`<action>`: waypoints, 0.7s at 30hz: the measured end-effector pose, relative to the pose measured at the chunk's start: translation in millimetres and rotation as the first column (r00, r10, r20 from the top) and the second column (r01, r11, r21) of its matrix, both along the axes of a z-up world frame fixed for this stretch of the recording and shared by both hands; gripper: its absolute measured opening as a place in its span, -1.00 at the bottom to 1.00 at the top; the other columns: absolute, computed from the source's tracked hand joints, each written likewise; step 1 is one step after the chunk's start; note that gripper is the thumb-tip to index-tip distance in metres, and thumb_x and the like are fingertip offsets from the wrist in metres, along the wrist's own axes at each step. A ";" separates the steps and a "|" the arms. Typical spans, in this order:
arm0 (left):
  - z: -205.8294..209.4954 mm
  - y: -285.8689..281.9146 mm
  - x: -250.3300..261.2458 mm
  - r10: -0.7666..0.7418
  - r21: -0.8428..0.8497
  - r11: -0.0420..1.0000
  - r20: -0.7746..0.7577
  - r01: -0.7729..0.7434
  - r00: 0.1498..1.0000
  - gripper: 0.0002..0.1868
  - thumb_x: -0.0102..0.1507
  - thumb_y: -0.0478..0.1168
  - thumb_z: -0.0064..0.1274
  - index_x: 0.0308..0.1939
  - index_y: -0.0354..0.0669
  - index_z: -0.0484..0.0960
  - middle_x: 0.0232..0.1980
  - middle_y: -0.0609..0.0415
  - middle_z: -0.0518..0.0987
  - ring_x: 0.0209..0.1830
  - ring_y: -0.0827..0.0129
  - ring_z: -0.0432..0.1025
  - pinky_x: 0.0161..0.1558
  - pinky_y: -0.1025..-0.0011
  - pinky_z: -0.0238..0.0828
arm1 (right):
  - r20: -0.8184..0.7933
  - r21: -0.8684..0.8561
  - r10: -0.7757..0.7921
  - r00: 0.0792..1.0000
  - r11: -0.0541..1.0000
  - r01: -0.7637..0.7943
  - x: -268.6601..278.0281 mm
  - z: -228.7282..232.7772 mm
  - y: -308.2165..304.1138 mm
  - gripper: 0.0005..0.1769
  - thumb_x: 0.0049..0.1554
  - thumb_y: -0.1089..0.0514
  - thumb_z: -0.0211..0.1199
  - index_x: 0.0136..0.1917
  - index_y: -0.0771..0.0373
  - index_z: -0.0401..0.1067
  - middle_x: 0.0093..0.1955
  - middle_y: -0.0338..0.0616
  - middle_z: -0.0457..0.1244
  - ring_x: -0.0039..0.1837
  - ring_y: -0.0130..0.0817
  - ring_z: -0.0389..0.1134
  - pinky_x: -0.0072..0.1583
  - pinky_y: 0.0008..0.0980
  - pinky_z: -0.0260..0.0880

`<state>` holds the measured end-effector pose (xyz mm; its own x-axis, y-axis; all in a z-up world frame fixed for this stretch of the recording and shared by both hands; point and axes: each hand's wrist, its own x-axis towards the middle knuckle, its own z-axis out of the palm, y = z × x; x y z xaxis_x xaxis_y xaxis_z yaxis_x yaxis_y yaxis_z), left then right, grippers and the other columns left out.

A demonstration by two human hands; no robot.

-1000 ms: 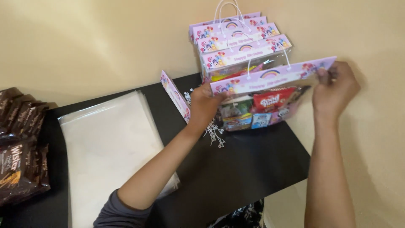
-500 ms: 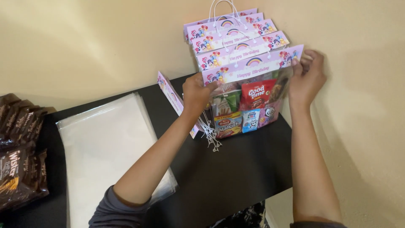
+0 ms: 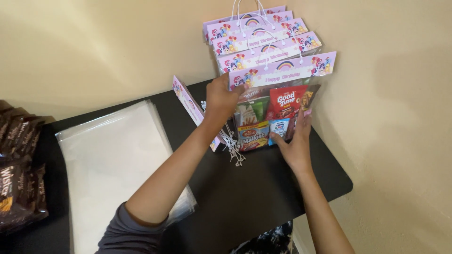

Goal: Assembling snack gift packs by placing various snack packets into plastic bags and attaching decorative headers.

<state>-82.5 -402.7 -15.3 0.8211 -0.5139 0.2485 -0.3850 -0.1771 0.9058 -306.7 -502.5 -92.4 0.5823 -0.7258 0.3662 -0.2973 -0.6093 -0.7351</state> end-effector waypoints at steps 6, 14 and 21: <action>6.8 6.8 -11.0 -0.023 0.037 0.999 0.014 0.023 1.000 -0.43 0.25 -0.01 0.36 0.19 -0.40 0.72 -0.10 -0.31 0.78 0.04 -0.21 0.69 0.05 0.03 0.61 | -0.055 0.102 0.022 0.998 0.995 -0.016 7.2 4.7 -5.5 0.39 0.15 -0.22 0.53 0.86 0.18 -0.34 0.74 0.74 -0.37 0.75 0.65 -0.27 0.67 0.39 -0.11; -11.7 -14.8 -2.9 -0.080 0.051 0.996 0.035 0.079 0.996 -0.41 0.26 0.04 0.32 0.19 -0.37 0.69 -0.11 -0.26 0.77 0.00 -0.14 0.70 0.00 0.06 0.63 | -0.092 0.167 -0.021 0.996 0.985 0.037 4.6 5.5 -21.0 0.41 0.16 -0.20 0.53 0.87 0.11 -0.39 0.77 0.69 -0.39 0.78 0.53 -0.28 0.70 0.28 -0.16; 25.4 16.1 -35.2 -0.106 0.026 0.994 -0.074 0.108 0.992 -0.22 0.25 0.10 0.29 0.48 -0.12 0.46 0.15 -0.30 0.73 0.22 -0.22 0.64 0.16 -0.02 0.60 | -0.034 0.153 -0.052 0.998 0.987 0.056 7.0 -10.6 -17.3 0.38 0.25 -0.27 0.44 0.86 0.23 -0.47 0.80 0.63 -0.44 0.81 0.48 -0.39 0.72 0.27 -0.29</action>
